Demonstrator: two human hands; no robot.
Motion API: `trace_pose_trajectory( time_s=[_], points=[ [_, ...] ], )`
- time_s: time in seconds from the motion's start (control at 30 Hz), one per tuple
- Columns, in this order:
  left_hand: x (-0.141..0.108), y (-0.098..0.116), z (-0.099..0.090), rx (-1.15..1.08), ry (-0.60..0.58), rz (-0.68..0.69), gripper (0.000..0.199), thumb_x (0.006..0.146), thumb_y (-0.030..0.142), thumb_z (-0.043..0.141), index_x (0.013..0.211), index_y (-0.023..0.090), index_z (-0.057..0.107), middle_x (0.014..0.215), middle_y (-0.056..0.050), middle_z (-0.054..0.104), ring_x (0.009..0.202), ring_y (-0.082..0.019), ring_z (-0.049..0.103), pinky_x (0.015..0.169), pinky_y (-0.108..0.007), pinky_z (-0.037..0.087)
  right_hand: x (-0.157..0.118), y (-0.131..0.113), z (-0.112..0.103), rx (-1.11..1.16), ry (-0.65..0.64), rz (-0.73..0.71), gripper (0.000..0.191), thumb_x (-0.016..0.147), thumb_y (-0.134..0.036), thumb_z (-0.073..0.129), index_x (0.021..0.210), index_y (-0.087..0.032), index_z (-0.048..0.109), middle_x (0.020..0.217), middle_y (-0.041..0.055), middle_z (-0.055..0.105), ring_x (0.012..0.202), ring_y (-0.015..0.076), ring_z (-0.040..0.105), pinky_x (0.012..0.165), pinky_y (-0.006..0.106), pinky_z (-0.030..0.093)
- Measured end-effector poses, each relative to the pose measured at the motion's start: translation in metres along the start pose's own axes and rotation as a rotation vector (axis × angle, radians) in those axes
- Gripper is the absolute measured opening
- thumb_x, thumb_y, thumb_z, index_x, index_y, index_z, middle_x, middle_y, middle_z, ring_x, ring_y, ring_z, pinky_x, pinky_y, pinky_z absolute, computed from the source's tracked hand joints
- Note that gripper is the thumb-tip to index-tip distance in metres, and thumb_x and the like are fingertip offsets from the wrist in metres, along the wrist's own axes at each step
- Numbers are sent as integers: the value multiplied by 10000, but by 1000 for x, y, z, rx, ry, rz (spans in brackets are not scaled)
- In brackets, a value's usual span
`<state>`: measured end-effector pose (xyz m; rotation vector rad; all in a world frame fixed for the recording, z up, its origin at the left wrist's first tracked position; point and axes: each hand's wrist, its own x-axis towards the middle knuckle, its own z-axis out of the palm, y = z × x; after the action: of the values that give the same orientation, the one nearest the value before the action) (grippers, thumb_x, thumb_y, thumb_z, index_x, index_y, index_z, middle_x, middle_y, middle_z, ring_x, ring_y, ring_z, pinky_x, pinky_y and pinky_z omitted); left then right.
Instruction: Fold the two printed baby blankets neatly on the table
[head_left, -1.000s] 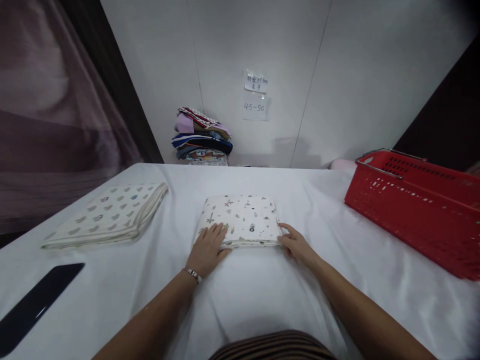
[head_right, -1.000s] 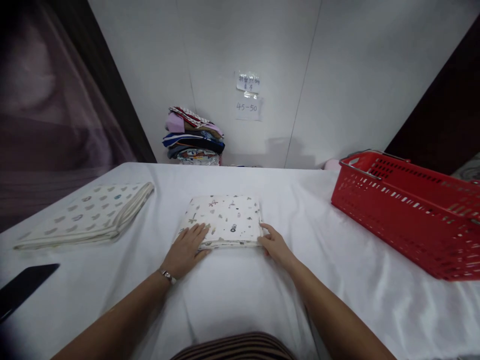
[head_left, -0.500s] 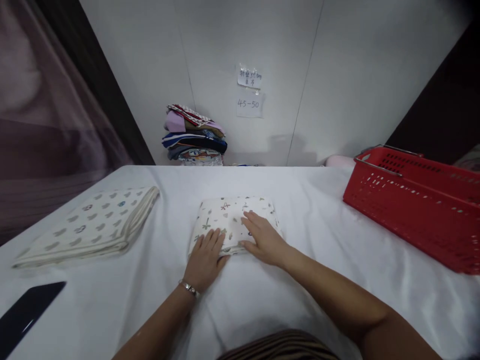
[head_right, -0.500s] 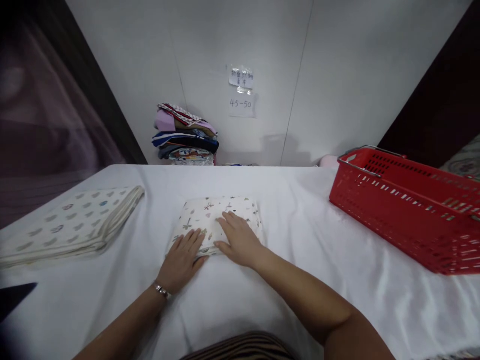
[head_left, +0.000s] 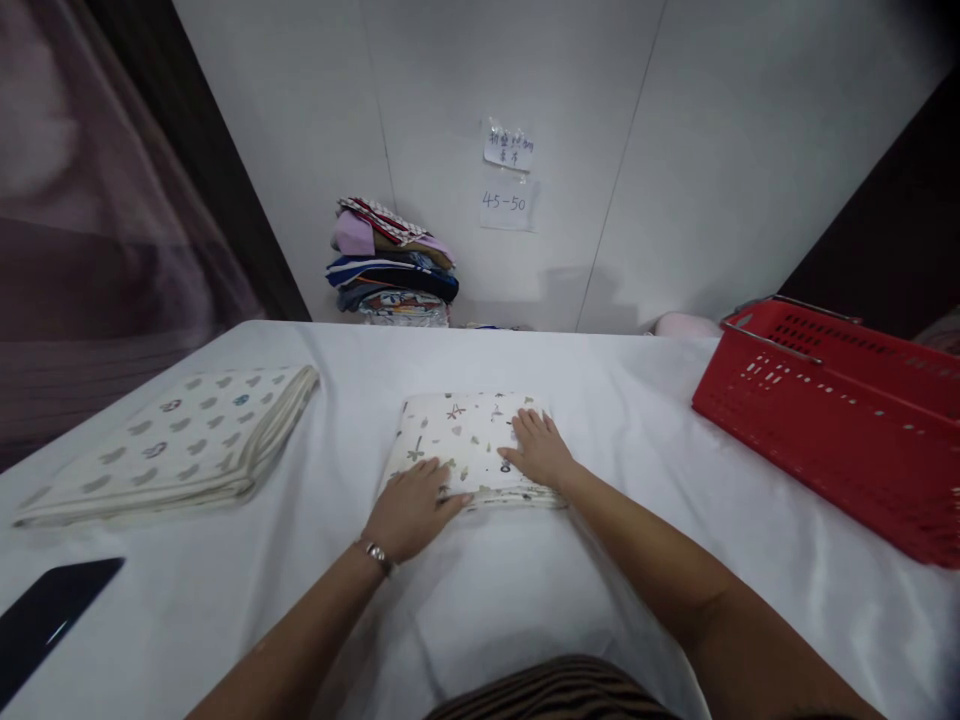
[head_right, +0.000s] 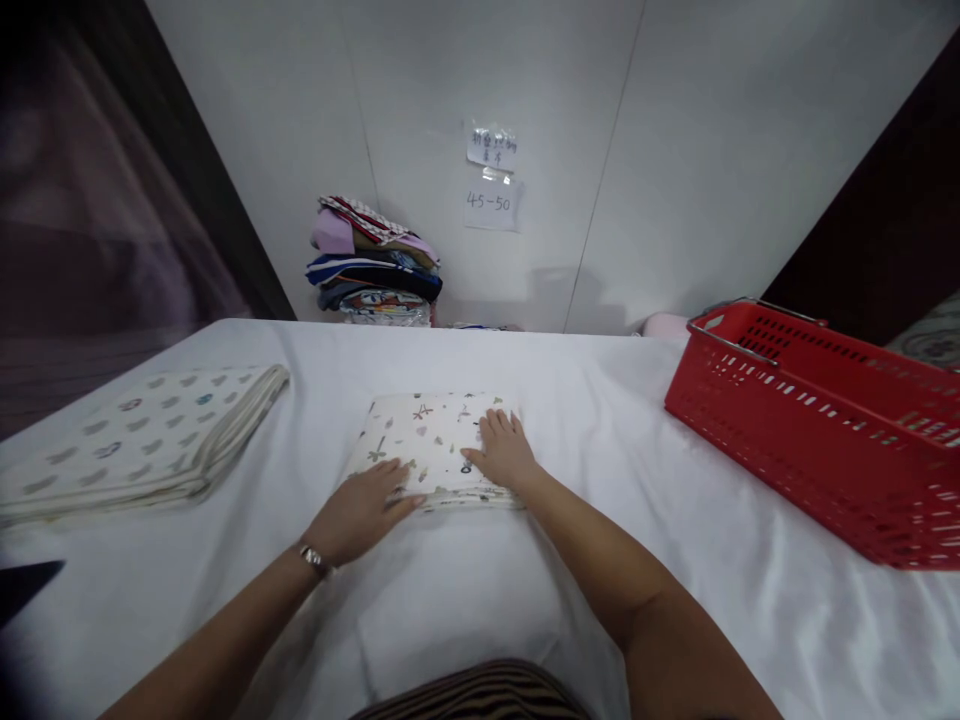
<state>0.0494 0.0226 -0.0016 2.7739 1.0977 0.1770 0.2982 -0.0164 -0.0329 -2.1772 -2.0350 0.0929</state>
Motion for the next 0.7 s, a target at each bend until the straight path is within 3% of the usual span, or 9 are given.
trace_pose_trajectory(
  time_s=[0.07, 0.13, 0.2, 0.27, 0.4, 0.53, 0.63, 0.7],
  points=[
    [21, 2, -15, -11, -25, -26, 578, 863, 596, 313, 1178, 192, 580, 1308, -116, 523, 1266, -281, 408, 1020, -443, 340, 1, -1, -1, 0, 2, 4, 751, 882, -612, 269, 1412, -82, 320, 1494, 153, 237, 1389, 286, 142, 1106, 436, 78],
    [44, -1, -19, 8, 23, -74, 585, 853, 585, 354, 1278, 210, 500, 1424, -95, 392, 1349, -285, 270, 1081, -480, 238, 1, 0, 0, 6, -2, 11, 757, 883, -614, 254, 1413, -76, 315, 1495, 155, 233, 1389, 287, 140, 1105, 443, 78],
    [63, -12, -12, 16, 9, -163, 622, 845, 580, 368, 1363, 237, 396, 1496, -68, 252, 1388, -279, 162, 1100, -518, 162, 1, 1, 0, 14, -13, 11, 758, 883, -617, 247, 1417, -82, 308, 1500, 150, 221, 1390, 288, 136, 1104, 447, 82],
    [74, -27, 2, -5, -58, -255, 659, 844, 598, 331, 1404, 251, 324, 1517, -59, 183, 1398, -275, 115, 1088, -549, 164, 1, 2, 1, 20, -15, 6, 755, 882, -617, 251, 1420, -91, 305, 1503, 145, 214, 1390, 290, 137, 1103, 445, 87],
    [79, -46, 22, -30, -65, -274, 710, 827, 647, 287, 1427, 267, 273, 1524, -50, 157, 1403, -272, 86, 1074, -546, 211, 0, 0, 0, 25, 7, -4, 745, 885, -617, 256, 1415, -97, 317, 1499, 145, 226, 1390, 284, 141, 1108, 438, 73],
    [75, -45, 21, -47, -49, -266, 679, 830, 627, 315, 1410, 274, 311, 1518, -48, 184, 1400, -273, 109, 1074, -531, 223, 0, 1, -2, 96, -9, 4, 724, 879, -612, 295, 1413, -125, 328, 1501, 128, 228, 1395, 271, 128, 1113, 440, 67],
    [72, -42, 17, -87, 11, -280, 661, 840, 600, 335, 1394, 240, 344, 1519, -61, 181, 1398, -258, 123, 1086, -490, 227, 1, 10, -3, 309, 43, 61, 670, 874, -566, 356, 1399, -150, 362, 1496, 100, 255, 1394, 241, 152, 1123, 410, 115],
    [71, -42, 16, -113, 119, -330, 668, 838, 583, 361, 1379, 191, 366, 1521, -81, 170, 1394, -248, 144, 1099, -430, 234, 3, 21, -3, 514, 147, 205, 643, 871, -519, 382, 1401, -154, 359, 1488, 93, 278, 1379, 220, 214, 1113, 375, 191]
  ],
)
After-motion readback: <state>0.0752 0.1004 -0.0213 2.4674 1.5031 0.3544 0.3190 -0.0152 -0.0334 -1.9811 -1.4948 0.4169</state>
